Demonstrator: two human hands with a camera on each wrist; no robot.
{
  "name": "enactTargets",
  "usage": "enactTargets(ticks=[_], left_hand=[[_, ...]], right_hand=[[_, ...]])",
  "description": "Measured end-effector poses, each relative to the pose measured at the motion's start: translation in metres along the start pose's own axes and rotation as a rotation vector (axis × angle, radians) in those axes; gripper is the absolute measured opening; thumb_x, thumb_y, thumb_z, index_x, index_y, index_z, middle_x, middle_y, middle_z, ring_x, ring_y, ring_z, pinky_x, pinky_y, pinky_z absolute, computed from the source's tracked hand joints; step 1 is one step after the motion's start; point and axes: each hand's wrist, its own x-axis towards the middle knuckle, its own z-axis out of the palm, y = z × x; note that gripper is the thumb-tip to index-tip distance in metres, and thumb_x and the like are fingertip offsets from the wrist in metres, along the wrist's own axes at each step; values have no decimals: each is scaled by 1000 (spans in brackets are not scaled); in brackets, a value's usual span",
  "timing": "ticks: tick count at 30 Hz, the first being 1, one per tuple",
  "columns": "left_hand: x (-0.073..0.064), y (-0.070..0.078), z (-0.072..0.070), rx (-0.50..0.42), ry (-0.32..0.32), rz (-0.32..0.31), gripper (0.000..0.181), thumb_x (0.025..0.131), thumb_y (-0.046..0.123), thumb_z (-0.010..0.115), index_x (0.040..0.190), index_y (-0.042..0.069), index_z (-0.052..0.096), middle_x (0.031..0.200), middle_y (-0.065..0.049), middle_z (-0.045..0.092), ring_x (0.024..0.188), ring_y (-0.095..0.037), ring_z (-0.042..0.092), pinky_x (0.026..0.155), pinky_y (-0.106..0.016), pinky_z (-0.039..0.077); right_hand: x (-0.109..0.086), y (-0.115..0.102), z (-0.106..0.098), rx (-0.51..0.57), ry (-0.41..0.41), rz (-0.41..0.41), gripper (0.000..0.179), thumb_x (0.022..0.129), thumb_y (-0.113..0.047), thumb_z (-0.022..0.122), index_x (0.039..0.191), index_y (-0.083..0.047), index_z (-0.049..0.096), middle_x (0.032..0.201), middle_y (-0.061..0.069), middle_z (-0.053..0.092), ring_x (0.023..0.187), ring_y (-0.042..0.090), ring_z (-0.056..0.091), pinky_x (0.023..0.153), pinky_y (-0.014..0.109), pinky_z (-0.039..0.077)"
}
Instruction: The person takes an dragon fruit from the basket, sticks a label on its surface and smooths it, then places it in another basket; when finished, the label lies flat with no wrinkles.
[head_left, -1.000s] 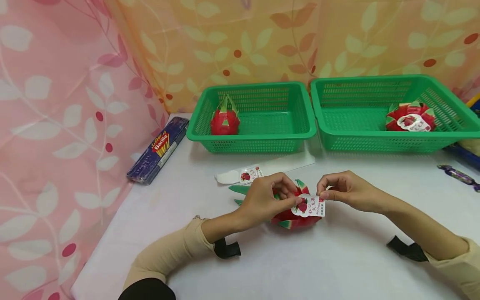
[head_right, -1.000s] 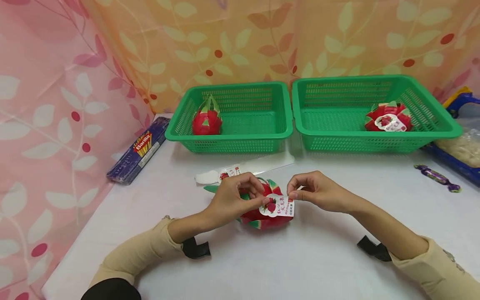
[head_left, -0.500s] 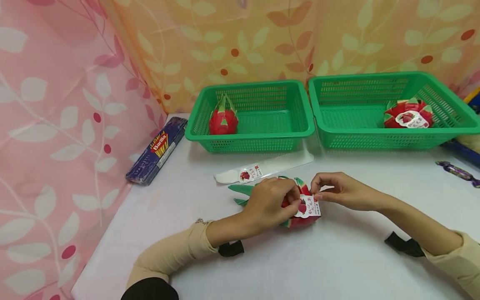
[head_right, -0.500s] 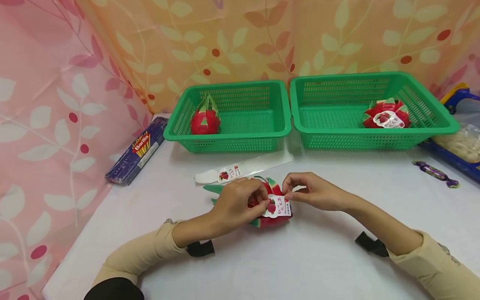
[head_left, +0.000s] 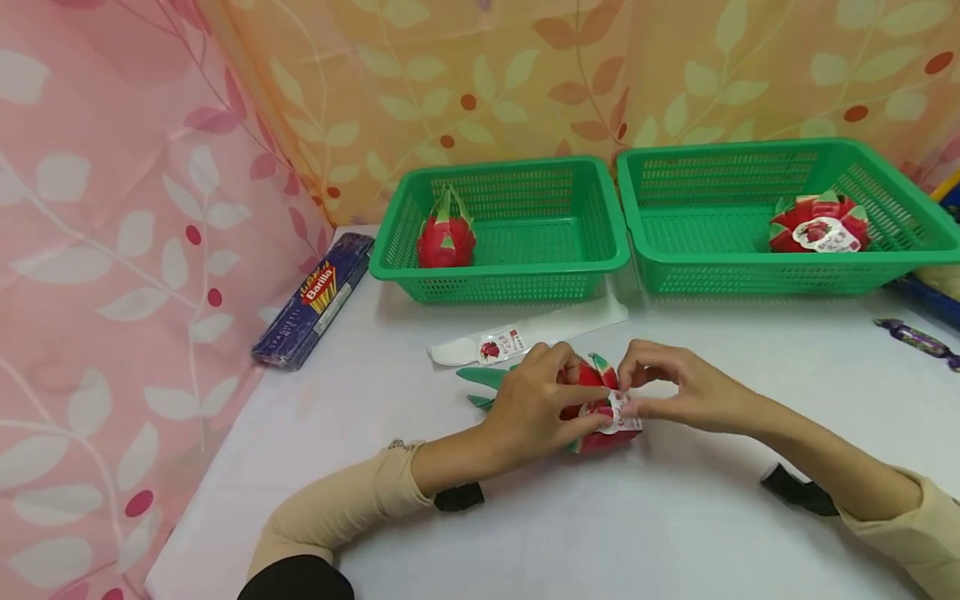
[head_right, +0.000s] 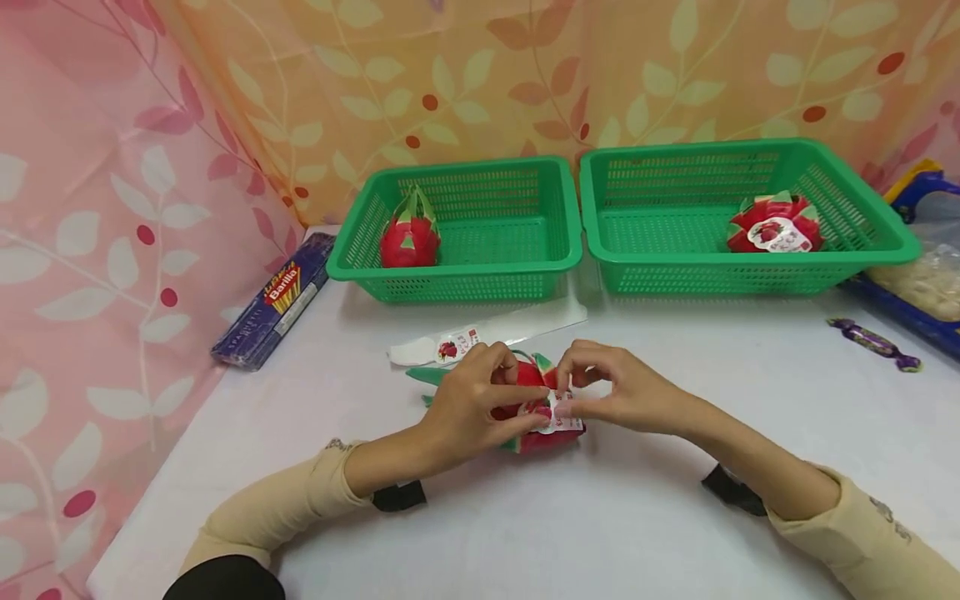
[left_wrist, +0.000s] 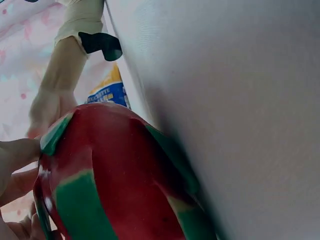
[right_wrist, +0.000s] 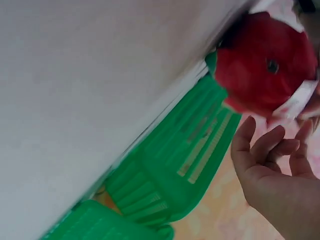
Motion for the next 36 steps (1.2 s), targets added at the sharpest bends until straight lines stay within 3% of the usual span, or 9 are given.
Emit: enactTargets(ticks=[5, 8, 12, 15, 19, 24, 28, 32, 36], left_hand=[[-2, -8, -2, -11, -31, 20, 27, 70, 35, 80, 93, 22, 75, 82, 3, 48, 75, -9, 41, 56, -11, 29], [-3, -15, -4, -57, -52, 41, 27, 71, 33, 79, 94, 21, 75, 82, 2, 47, 76, -8, 41, 59, -12, 32], [-2, -22, -8, -109, -70, 60, 26, 71, 30, 79, 94, 19, 75, 82, 3, 49, 77, -7, 42, 62, -11, 35], [-1, -24, -10, -120, -82, 70, 27, 71, 30, 79, 94, 17, 75, 81, 3, 49, 77, -6, 42, 61, -11, 35], [-2, -24, -12, -129, -93, 71, 26, 71, 29, 79, 93, 16, 75, 81, 3, 50, 76, -7, 42, 61, -11, 35], [-2, -24, -12, -142, -92, 67, 23, 73, 26, 79, 93, 15, 75, 83, 3, 50, 78, -7, 43, 62, -9, 36], [-2, -25, -13, -153, -92, 66, 22, 73, 25, 78, 92, 15, 75, 83, 3, 51, 78, -6, 44, 62, -9, 37], [-4, -27, -14, -166, -89, 69, 22, 73, 25, 78, 92, 15, 75, 83, 3, 51, 78, -5, 44, 62, -9, 36], [-6, -29, -14, -173, -83, 96, 23, 73, 27, 78, 92, 14, 75, 83, 2, 51, 79, -6, 44, 63, -8, 37]], right_hand=[[-1, 6, 10, -161, -24, -45, 29, 71, -27, 78, 76, -21, 50, 77, -8, 50, 75, 6, 49, 67, 22, 43], [-4, 17, 4, -191, -102, 25, 24, 72, -25, 77, 74, -21, 54, 75, -5, 50, 74, 8, 49, 65, 23, 43], [-5, 22, -7, -207, -169, 97, 20, 74, -17, 75, 75, -25, 57, 77, -10, 52, 77, 4, 50, 69, 22, 46], [-2, 17, -8, -131, -127, 45, 21, 77, -11, 72, 77, -23, 55, 79, -11, 52, 80, 3, 51, 73, 22, 48], [4, 14, 1, -3, -141, -19, 19, 79, -15, 72, 78, -18, 53, 77, -7, 53, 79, 5, 52, 75, 21, 50], [6, 18, 0, -12, -212, 78, 26, 74, -23, 74, 72, -15, 50, 70, -5, 50, 70, 3, 48, 60, 20, 46], [6, 20, -9, -41, -226, 152, 23, 74, -21, 75, 71, -15, 52, 71, -7, 53, 69, 2, 49, 61, 20, 45], [12, 20, -10, 91, -213, 120, 16, 79, -14, 71, 76, -13, 55, 74, -1, 55, 73, 6, 51, 66, 24, 49], [15, 27, -6, 194, -320, 107, 14, 82, -11, 67, 78, -9, 54, 73, 5, 53, 72, 5, 51, 61, 24, 49]])
